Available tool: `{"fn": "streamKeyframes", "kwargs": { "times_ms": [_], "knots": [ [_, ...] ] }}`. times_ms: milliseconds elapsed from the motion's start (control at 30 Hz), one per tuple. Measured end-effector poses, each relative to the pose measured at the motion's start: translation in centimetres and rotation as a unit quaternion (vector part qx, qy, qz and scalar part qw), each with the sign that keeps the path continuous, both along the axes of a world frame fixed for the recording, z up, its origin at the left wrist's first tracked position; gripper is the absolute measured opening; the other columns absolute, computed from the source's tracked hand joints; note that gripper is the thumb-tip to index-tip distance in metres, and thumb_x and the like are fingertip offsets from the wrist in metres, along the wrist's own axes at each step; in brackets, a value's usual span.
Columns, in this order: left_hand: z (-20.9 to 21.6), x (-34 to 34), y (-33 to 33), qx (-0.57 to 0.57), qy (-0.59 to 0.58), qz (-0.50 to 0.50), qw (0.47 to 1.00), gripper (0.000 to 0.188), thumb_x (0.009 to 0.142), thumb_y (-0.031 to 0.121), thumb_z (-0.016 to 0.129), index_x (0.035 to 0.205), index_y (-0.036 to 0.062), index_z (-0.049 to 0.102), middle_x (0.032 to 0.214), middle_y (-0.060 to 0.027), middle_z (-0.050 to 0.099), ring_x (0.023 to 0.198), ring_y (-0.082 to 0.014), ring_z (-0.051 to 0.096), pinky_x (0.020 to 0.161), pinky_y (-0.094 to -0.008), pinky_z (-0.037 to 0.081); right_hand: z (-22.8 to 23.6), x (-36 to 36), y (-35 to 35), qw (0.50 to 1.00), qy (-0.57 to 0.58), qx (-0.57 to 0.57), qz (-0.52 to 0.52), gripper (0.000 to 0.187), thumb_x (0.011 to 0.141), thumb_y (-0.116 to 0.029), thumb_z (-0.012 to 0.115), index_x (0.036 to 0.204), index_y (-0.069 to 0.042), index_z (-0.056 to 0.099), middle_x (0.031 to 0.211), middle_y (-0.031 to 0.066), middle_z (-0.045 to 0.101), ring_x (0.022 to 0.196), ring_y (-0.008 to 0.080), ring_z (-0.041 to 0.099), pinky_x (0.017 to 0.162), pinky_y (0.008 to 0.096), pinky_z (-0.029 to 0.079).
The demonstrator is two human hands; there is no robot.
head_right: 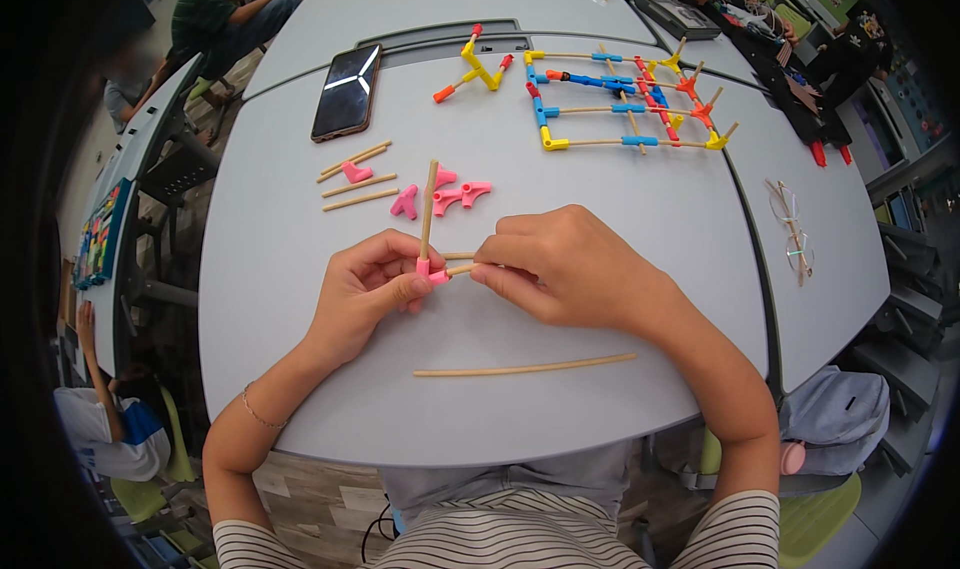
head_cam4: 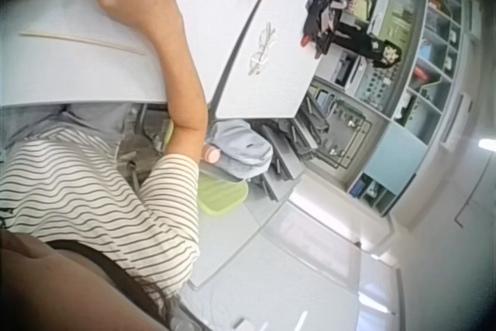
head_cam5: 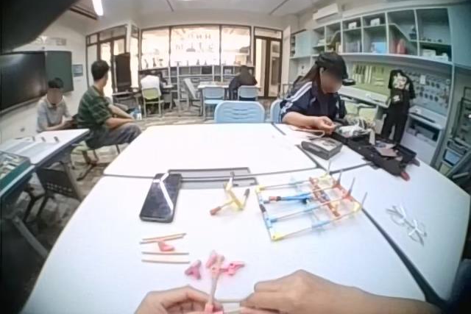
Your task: The person assembles a geometric structure using wooden sticks and pink plastic connectors. They repeatedly pick up sticks and connectors, insert the sticks into the connectors, and adjust the shape on the table. The structure grows into a rectangular frame by the end of the clip.
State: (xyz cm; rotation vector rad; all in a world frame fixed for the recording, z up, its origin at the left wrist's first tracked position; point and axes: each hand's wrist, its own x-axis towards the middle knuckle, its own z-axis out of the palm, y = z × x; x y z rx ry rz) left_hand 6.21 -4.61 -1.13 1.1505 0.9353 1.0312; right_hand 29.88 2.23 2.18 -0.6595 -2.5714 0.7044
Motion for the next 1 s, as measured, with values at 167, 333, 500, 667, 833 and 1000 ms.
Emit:
{"fn": "streamKeyframes", "kwargs": {
  "times_ms": [167, 333, 500, 667, 833, 1000],
  "knots": [
    [0.3, 0.1, -0.1, -0.021, 0.028, -0.002, 0.999, 0.02, 0.09, 0.006, 0.073, 0.107, -0.0019, 0.066, 0.097, -0.0053, 0.07, 0.079, -0.0079, 0.063, 0.066, -0.0221, 0.052, 0.0, 0.0, -0.3, 0.999, 0.013, 0.029, 0.024, 0.011, 0.088, -0.014, 0.07, 0.08, -0.006, 0.067, 0.065, 0.0054, 0.057, 0.053, 0.0241, 0.057, 0.049, 0.0367, 0.043],
    [-0.1, 0.1, -0.2, -0.012, 0.026, -0.012, 1.0, 0.018, 0.087, 0.002, 0.075, 0.103, -0.0017, 0.067, 0.097, -0.0072, 0.071, 0.08, -0.0093, 0.065, 0.068, -0.0233, 0.055, -0.7, -0.5, -0.9, 0.998, 0.029, 0.037, 0.042, 0.015, 0.088, -0.014, 0.07, 0.076, -0.006, 0.065, 0.065, 0.0061, 0.059, 0.054, 0.0262, 0.058, 0.049, 0.0369, 0.044],
    [-0.5, -0.3, 0.1, -0.02, 0.013, -0.03, 0.999, 0.016, 0.086, 0.0, 0.076, 0.098, -0.0015, 0.066, 0.097, -0.0084, 0.071, 0.081, -0.0102, 0.066, 0.07, -0.025, 0.056, -1.4, -1.0, -1.1, 0.997, 0.061, -0.022, 0.039, 0.018, 0.088, -0.014, 0.07, 0.075, -0.003, 0.064, 0.067, 0.009, 0.061, 0.055, 0.0297, 0.058, 0.051, 0.0375, 0.045],
    [-0.2, -0.7, 0.5, -0.038, 0.015, -0.056, 0.998, 0.015, 0.087, 0.001, 0.075, 0.096, -0.0007, 0.064, 0.098, -0.0077, 0.07, 0.079, -0.0097, 0.066, 0.068, -0.0241, 0.054, -1.1, -1.0, -1.0, 0.992, 0.015, -0.119, 0.027, 0.018, 0.09, -0.017, 0.069, 0.079, -0.002, 0.067, 0.071, 0.0119, 0.064, 0.06, 0.0296, 0.06, 0.057, 0.0357, 0.047],
    [0.1, -0.1, -0.4, -0.022, 0.007, -0.108, 0.994, 0.013, 0.095, 0.011, 0.07, 0.1, 0.0016, 0.062, 0.095, -0.005, 0.068, 0.075, -0.0075, 0.061, 0.066, -0.0219, 0.048, 3.7, 0.3, 1.2, 0.975, -0.098, -0.184, 0.074, 0.022, 0.095, -0.023, 0.065, 0.094, -0.003, 0.074, 0.081, 0.009, 0.071, 0.073, 0.0197, 0.064, 0.066, 0.0304, 0.048],
    [-1.6, 0.4, -0.4, 0.036, -0.023, -0.101, 0.994, 0.021, 0.098, 0.023, 0.067, 0.095, 0.003, 0.062, 0.078, 0.0007, 0.062, 0.066, -0.0039, 0.057, 0.059, -0.0211, 0.045, 2.7, -0.5, 4.7, 0.975, 0.018, -0.195, -0.105, 0.022, 0.096, -0.023, 0.064, 0.1, -0.005, 0.075, 0.085, 0.0056, 0.071, 0.08, 0.0135, 0.064, 0.069, 0.0266, 0.047]
  ]
}}
